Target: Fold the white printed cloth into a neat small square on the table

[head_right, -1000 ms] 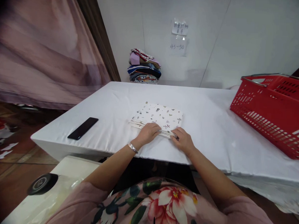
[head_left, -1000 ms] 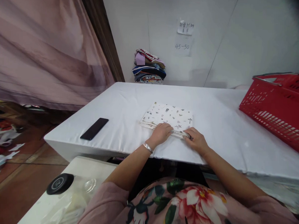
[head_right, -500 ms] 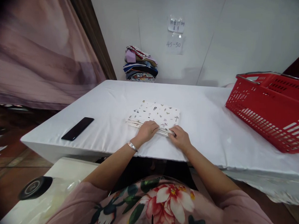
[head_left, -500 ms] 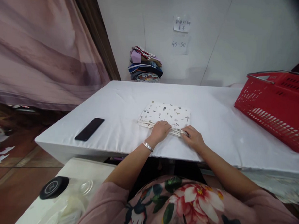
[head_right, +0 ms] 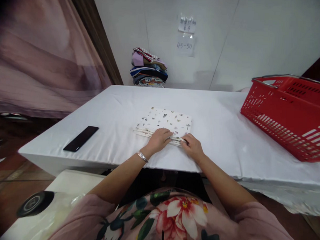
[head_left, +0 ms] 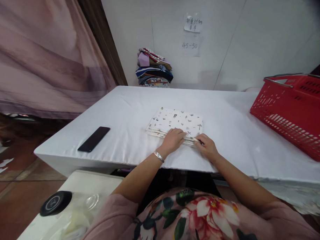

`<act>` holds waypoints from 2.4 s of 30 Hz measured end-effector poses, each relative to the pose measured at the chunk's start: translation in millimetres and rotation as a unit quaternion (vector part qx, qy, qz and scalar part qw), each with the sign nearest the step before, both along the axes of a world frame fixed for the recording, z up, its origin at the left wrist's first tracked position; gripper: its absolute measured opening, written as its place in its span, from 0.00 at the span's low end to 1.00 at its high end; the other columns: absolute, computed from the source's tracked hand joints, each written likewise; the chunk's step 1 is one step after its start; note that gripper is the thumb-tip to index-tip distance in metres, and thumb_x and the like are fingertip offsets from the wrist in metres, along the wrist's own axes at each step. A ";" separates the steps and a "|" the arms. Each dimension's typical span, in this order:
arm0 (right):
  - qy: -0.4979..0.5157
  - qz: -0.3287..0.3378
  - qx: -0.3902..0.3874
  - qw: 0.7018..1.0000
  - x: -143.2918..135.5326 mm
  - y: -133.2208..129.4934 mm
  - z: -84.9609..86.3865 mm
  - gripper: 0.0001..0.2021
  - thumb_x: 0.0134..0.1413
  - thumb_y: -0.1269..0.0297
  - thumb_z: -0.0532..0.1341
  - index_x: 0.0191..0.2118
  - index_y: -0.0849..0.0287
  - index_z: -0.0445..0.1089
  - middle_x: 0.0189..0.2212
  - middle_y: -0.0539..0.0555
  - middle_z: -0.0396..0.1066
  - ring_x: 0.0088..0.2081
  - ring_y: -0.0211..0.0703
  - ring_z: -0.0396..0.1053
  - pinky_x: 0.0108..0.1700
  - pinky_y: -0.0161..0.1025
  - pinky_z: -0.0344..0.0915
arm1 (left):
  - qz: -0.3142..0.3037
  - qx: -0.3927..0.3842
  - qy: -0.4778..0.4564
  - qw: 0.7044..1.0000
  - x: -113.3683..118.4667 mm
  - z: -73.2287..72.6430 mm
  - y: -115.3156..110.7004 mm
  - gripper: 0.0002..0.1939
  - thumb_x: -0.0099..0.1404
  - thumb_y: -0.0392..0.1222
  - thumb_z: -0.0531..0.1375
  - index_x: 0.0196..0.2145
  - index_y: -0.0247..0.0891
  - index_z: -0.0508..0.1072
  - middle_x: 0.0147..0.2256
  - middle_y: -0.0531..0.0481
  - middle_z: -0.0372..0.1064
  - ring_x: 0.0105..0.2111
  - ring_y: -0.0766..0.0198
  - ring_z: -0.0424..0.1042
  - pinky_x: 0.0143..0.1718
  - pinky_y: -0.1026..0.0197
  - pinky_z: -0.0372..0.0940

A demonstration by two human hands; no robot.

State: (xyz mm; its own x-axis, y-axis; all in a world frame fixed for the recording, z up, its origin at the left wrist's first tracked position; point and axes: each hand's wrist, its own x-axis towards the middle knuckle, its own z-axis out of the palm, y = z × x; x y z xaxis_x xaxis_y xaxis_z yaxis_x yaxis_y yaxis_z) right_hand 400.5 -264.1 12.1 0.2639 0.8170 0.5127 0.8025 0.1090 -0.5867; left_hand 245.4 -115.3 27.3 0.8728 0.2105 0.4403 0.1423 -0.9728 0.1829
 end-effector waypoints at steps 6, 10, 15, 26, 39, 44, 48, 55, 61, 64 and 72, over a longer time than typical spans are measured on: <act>0.021 0.010 0.001 1.000 1.0 0.8 0.5 0.05 0.55 0.65 0.57 0.34 0.55 0.70 0.28 0.52 0.66 0.29 0.40 0.63 0.31 0.38 0.61 | 0.007 0.018 -0.012 1.000 3.2 1.8 -14.6 0.05 0.65 0.41 0.55 0.36 0.39 0.69 0.41 0.46 0.66 0.44 0.59 0.63 0.44 0.54 0.59; 0.031 0.015 0.000 0.999 2.1 1.0 0.1 0.06 0.56 0.63 0.56 0.35 0.55 0.70 0.28 0.52 0.65 0.29 0.41 0.62 0.31 0.38 0.60 | -0.001 0.029 -0.020 0.999 7.3 2.9 -21.0 0.03 0.65 0.39 0.55 0.36 0.39 0.68 0.43 0.47 0.66 0.45 0.59 0.62 0.45 0.55 0.59; 0.029 0.017 0.001 0.999 3.2 1.4 -0.2 0.06 0.56 0.63 0.56 0.34 0.56 0.70 0.27 0.51 0.64 0.29 0.40 0.62 0.32 0.38 0.60 | -0.005 0.057 -0.010 0.998 14.1 2.2 -22.1 0.04 0.65 0.35 0.53 0.37 0.39 0.67 0.46 0.47 0.65 0.46 0.59 0.62 0.46 0.56 0.58; 0.041 0.026 -0.005 0.999 4.2 2.1 -0.9 0.05 0.56 0.64 0.56 0.33 0.56 0.68 0.27 0.51 0.64 0.28 0.39 0.61 0.32 0.38 0.59 | -0.034 0.118 0.007 0.992 23.2 -3.2 -20.7 0.05 0.66 0.35 0.52 0.37 0.37 0.68 0.45 0.47 0.66 0.44 0.60 0.62 0.45 0.57 0.57; 0.064 0.041 0.008 0.997 5.1 0.5 -0.2 0.07 0.56 0.65 0.55 0.36 0.56 0.71 0.30 0.53 0.67 0.34 0.42 0.65 0.36 0.40 0.62 | -0.045 0.098 0.009 0.994 16.5 -5.9 -25.0 0.07 0.66 0.35 0.52 0.38 0.35 0.69 0.43 0.47 0.67 0.44 0.60 0.63 0.47 0.58 0.57; 0.099 0.023 0.008 0.995 7.2 1.1 -1.7 0.08 0.56 0.65 0.55 0.35 0.56 0.71 0.31 0.52 0.68 0.34 0.42 0.66 0.38 0.40 0.62 | -0.041 0.098 0.019 0.994 14.6 -4.7 -25.5 0.07 0.67 0.36 0.51 0.39 0.36 0.68 0.44 0.47 0.67 0.45 0.60 0.63 0.47 0.58 0.57; 0.114 0.021 0.011 0.993 7.9 1.1 -2.2 0.08 0.55 0.67 0.55 0.35 0.56 0.71 0.31 0.52 0.69 0.35 0.42 0.66 0.39 0.40 0.62 | -0.045 0.102 0.020 0.994 20.2 -4.4 -26.4 0.09 0.68 0.35 0.49 0.42 0.37 0.68 0.46 0.48 0.66 0.46 0.62 0.62 0.47 0.58 0.56; 0.120 0.019 0.017 0.992 6.2 0.8 -1.8 0.08 0.55 0.67 0.55 0.34 0.56 0.71 0.31 0.52 0.68 0.33 0.41 0.66 0.36 0.39 0.62 | -0.063 0.098 0.026 0.993 28.0 -4.4 -30.5 0.09 0.68 0.37 0.49 0.39 0.36 0.69 0.46 0.48 0.67 0.46 0.61 0.63 0.47 0.57 0.56; 0.093 0.032 0.027 0.995 4.9 1.8 -2.2 0.08 0.55 0.68 0.55 0.36 0.56 0.71 0.32 0.52 0.68 0.35 0.42 0.67 0.38 0.40 0.63 | -0.058 0.066 0.021 0.996 22.8 -4.8 -31.3 0.09 0.68 0.35 0.49 0.37 0.37 0.69 0.45 0.50 0.68 0.46 0.63 0.63 0.48 0.58 0.55; 0.088 0.034 0.028 0.995 5.2 1.2 -2.5 0.08 0.55 0.68 0.54 0.37 0.56 0.71 0.31 0.52 0.68 0.35 0.42 0.66 0.37 0.40 0.63 | -0.059 0.060 0.023 0.996 22.1 -4.4 -30.8 0.08 0.68 0.36 0.50 0.37 0.37 0.69 0.43 0.49 0.68 0.45 0.62 0.64 0.48 0.58 0.56; 0.054 0.072 -0.006 0.996 3.5 -2.5 -0.2 0.12 0.52 0.63 0.60 0.43 0.56 0.67 0.33 0.52 0.65 0.30 0.40 0.62 0.30 0.37 0.60 | -0.011 -0.011 0.021 1.000 27.7 0.4 -31.0 0.04 0.64 0.37 0.54 0.36 0.37 0.68 0.34 0.49 0.69 0.37 0.61 0.66 0.44 0.57 0.58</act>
State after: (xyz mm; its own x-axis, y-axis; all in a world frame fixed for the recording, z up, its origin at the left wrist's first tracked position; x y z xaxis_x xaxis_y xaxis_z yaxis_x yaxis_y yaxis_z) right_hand 404.0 -266.6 11.9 0.1972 0.8557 0.4785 0.7116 0.2107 -0.6702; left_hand 273.1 -146.3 27.6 0.8949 0.2009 0.3985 0.1296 -0.9714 0.1989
